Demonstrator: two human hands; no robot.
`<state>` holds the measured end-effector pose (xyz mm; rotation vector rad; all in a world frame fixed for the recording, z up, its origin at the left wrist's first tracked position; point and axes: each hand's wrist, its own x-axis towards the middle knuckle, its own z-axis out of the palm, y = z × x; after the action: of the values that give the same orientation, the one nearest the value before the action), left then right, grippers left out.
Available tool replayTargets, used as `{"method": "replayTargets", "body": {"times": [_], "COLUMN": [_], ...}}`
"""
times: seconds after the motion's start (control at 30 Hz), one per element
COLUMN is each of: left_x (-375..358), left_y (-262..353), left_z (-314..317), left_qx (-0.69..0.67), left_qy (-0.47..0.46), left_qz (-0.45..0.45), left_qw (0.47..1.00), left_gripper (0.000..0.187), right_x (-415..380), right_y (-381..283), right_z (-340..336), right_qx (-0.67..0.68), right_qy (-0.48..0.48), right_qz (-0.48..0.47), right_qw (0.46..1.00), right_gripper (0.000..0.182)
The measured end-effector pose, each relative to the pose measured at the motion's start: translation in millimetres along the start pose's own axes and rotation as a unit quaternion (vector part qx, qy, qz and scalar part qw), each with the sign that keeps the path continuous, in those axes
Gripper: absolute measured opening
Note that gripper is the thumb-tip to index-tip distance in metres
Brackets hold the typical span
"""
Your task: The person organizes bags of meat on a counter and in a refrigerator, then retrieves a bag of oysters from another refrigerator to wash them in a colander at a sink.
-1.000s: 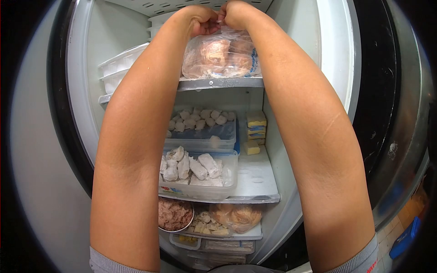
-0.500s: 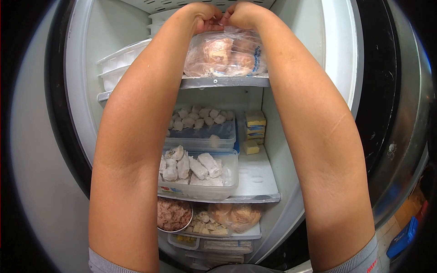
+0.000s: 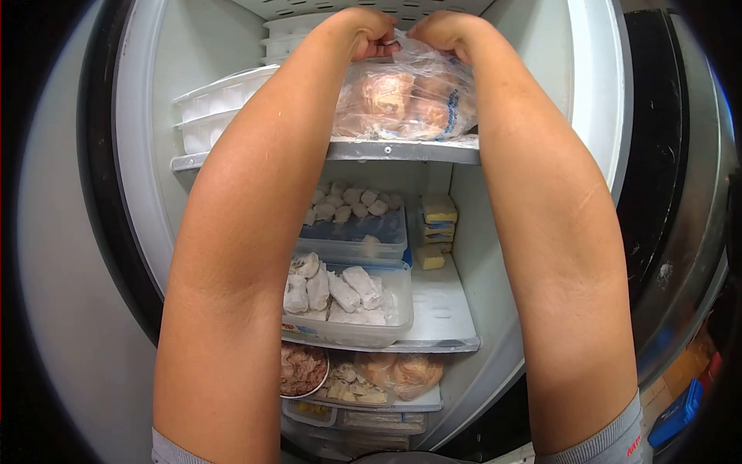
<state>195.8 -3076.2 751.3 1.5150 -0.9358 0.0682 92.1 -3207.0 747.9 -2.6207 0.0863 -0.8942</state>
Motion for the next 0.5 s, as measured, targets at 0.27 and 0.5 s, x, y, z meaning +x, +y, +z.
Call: {"method": "replayTargets", "body": {"times": [0.27, 0.5], "left_x": [-12.6, -31.7], "left_y": [-2.8, 12.0], "left_z": [19.1, 28.0], "left_qx": [0.044, 0.64], "left_qy": [0.0, 0.085], "left_qz": [0.017, 0.046], "left_qw": [0.999, 0.762], "left_gripper": [0.022, 0.048], "right_x": [10.4, 7.9], "right_y": [0.2, -22.0], "right_z": [-0.5, -11.0], "right_qx": [-0.065, -0.201], "right_qy": [0.071, 0.106], "right_qz": [-0.027, 0.154], "right_qw": [0.995, 0.961], "right_gripper": [0.031, 0.026]}}
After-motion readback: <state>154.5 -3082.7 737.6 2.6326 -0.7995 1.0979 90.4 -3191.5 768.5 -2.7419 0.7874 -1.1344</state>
